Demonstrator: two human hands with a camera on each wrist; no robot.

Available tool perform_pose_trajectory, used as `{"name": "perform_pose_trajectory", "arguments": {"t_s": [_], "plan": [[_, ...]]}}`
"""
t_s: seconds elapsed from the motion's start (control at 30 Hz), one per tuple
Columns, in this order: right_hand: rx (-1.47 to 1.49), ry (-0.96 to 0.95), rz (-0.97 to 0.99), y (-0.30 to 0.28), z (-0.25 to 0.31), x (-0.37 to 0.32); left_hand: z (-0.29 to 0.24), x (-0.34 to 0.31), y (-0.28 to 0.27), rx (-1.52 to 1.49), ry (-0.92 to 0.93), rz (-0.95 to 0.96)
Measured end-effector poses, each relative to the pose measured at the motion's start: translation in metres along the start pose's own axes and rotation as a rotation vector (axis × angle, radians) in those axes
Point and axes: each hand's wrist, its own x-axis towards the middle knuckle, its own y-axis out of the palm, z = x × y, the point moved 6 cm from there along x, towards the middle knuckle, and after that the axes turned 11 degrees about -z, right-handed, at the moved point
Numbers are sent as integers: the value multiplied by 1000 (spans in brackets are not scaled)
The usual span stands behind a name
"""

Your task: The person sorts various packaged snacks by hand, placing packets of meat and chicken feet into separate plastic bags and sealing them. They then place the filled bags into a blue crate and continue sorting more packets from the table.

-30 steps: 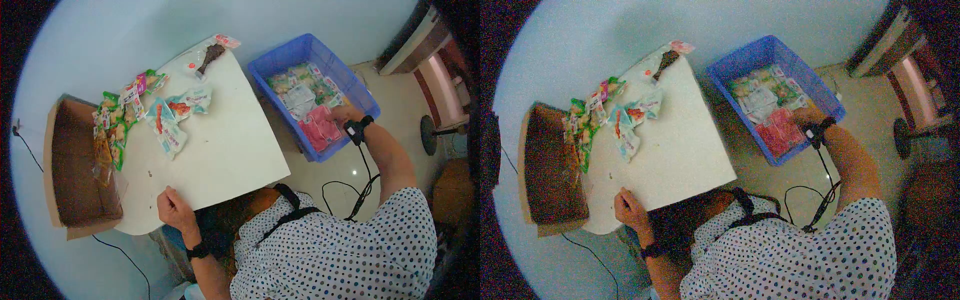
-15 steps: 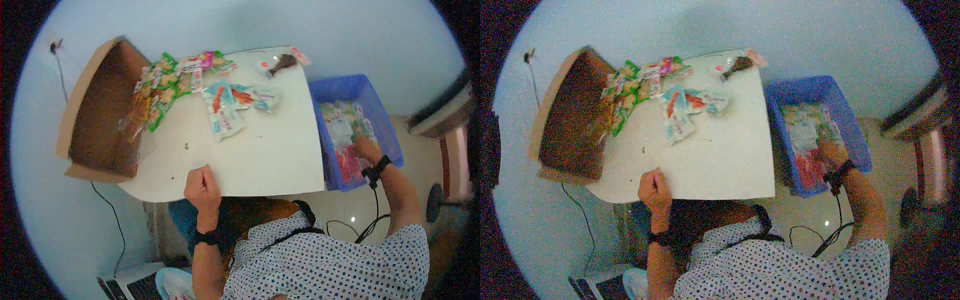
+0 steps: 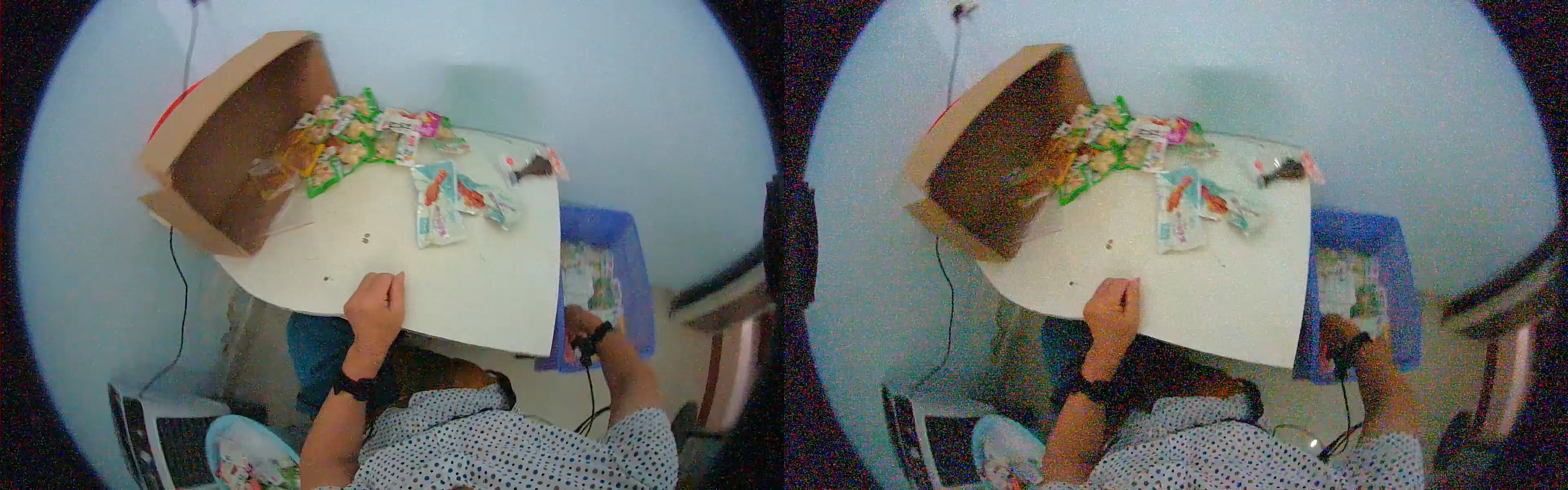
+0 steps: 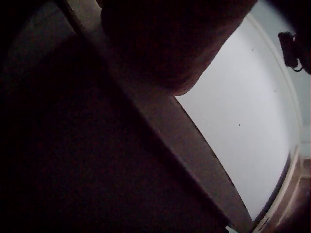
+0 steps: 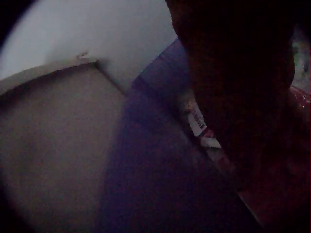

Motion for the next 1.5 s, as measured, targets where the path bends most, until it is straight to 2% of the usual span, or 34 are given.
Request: {"name": "perform_pose_trajectory", "arguments": {"t_s": [0.07,0.13,0.23,0.27,0.3,0.37,0.43,0.53,0.6,0.67,0.73,0.8,0.97,1.1,1.17,1.2,1.27,1.37,1.4,1.47,1.5], "plan": [[-312,-310,5,1,-5,11,1,2,-2,-57,-2,-22],[-585,-517,312,-7,-7,19,8,5,-3,-100,-60,55],[-422,-871,-295,-68,-39,17,18,10,-4,-113,-122,159],[-56,-278,-173,-112,-15,10,24,11,-3,-110,-137,199],[354,301,-284,-165,22,-22,28,12,-5,-96,-131,195],[306,45,-614,-215,27,-7,35,15,-5,-75,-116,185],[257,-36,-609,-268,82,-20,42,23,-10,-11,-108,163],[163,-302,-797,-329,197,-51,59,39,-21,47,-93,92],[250,-570,-828,-350,257,-54,73,50,-30,84,-92,57],[319,-572,-664,-364,317,-50,90,60,-39,132,-105,47],[257,-608,-547,-375,370,-39,106,67,-47,197,-127,62],[136,-824,-597,-382,419,-22,117,74,-56,215,-124,46],[130,-899,-532,-381,513,43,158,71,-64,174,-157,-1],[29,-1095,-625,-375,570,95,163,72,-67,100,-235,17],[2,-1211,-677,-370,591,123,169,73,-74,-7,-438,7],[-28,-1180,-639,-367,601,127,173,71,-76,-61,-543,-3],[-95,-1116,-569,-369,616,132,174,72,-73,-119,-529,-41],[-75,-984,-328,-375,622,157,187,69,-70,-144,-588,-14],[-56,-985,-343,-379,624,162,190,67,-68,-142,-619,7],[-16,-983,-387,-389,624,173,181,69,-69,-119,-534,-43],[-89,-1091,-412,-393,631,178,177,72,-70,-113,-487,-71]]}}
